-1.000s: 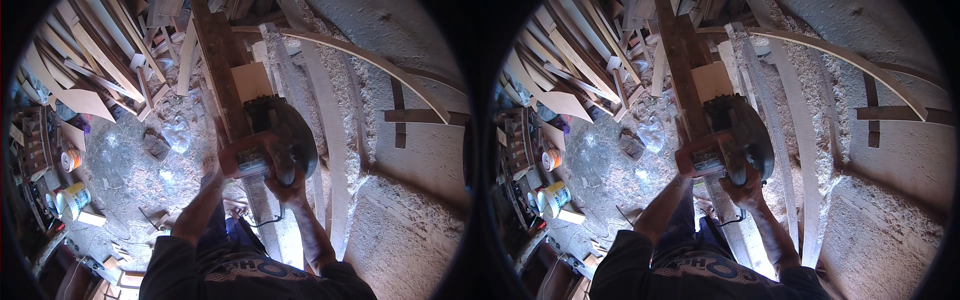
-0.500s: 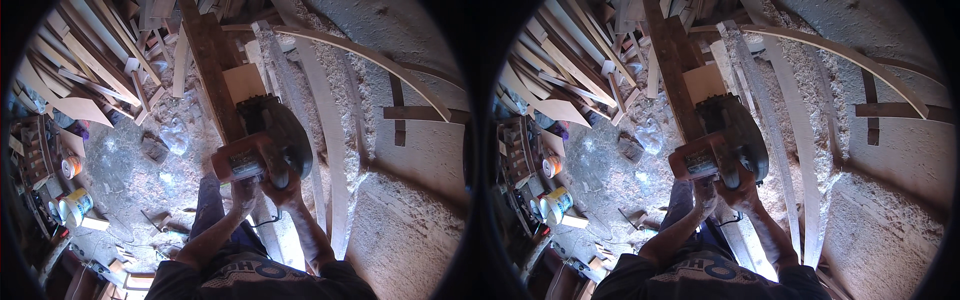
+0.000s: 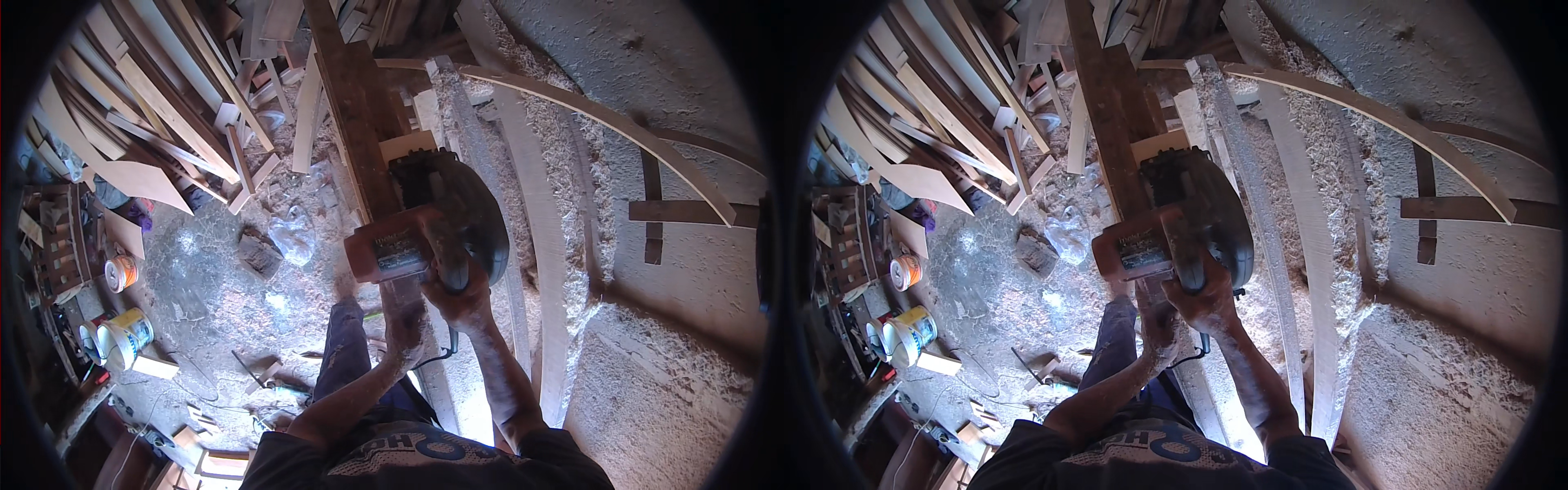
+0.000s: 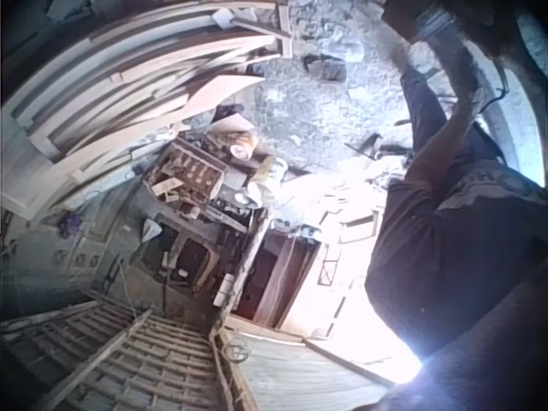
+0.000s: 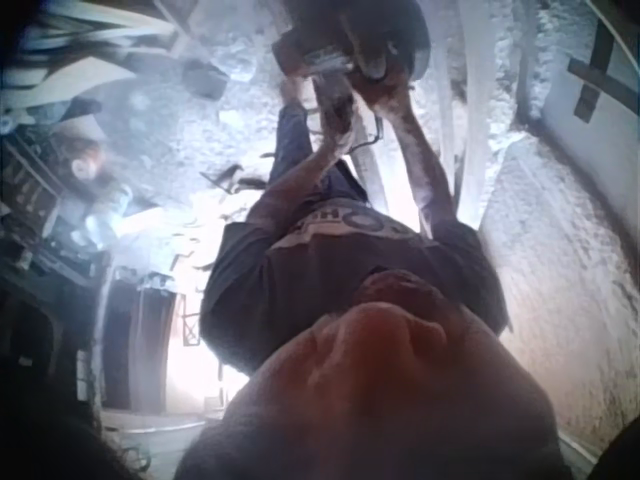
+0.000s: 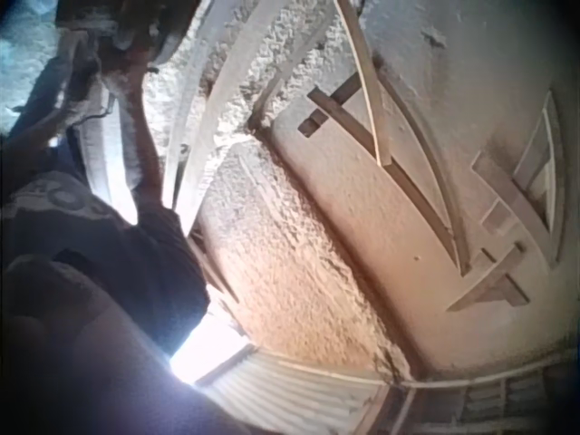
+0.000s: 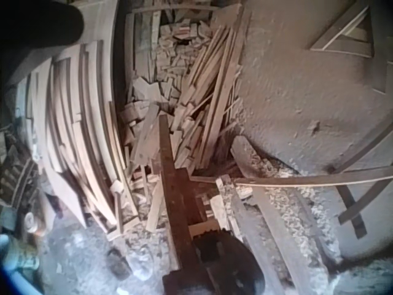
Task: The person positions a long wooden plank on a workbench, marks it with a pencil, and cuts it using a circular saw. After cutting, the person inspects the plank and places it aside.
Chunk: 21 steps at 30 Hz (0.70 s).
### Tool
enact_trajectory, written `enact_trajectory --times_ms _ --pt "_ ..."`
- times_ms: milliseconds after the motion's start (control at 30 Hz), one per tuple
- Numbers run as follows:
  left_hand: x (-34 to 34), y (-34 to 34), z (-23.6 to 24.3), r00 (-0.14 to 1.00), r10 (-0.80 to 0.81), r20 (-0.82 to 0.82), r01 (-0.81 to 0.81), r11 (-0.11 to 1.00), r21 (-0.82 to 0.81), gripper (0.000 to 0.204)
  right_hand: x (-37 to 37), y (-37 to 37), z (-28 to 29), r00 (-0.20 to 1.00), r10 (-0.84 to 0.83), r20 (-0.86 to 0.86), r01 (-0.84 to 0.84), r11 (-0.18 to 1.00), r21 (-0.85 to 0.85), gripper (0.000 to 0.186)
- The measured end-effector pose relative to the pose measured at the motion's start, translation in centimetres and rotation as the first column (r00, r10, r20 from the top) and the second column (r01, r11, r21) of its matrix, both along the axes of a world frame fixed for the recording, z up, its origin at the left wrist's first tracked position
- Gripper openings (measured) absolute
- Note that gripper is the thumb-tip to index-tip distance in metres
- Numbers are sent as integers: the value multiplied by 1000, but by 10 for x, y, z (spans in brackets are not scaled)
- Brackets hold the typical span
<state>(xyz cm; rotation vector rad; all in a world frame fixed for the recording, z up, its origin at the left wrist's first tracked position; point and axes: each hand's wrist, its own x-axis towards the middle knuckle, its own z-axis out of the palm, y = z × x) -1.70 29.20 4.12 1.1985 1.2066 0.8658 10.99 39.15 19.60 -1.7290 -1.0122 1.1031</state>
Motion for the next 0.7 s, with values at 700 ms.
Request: enact_trajectory --times_ms 700 --pt "2 1 12 993 64 96 -47 983 -175 77 0 77 -12 990 -4 -142 13 998 56 25"
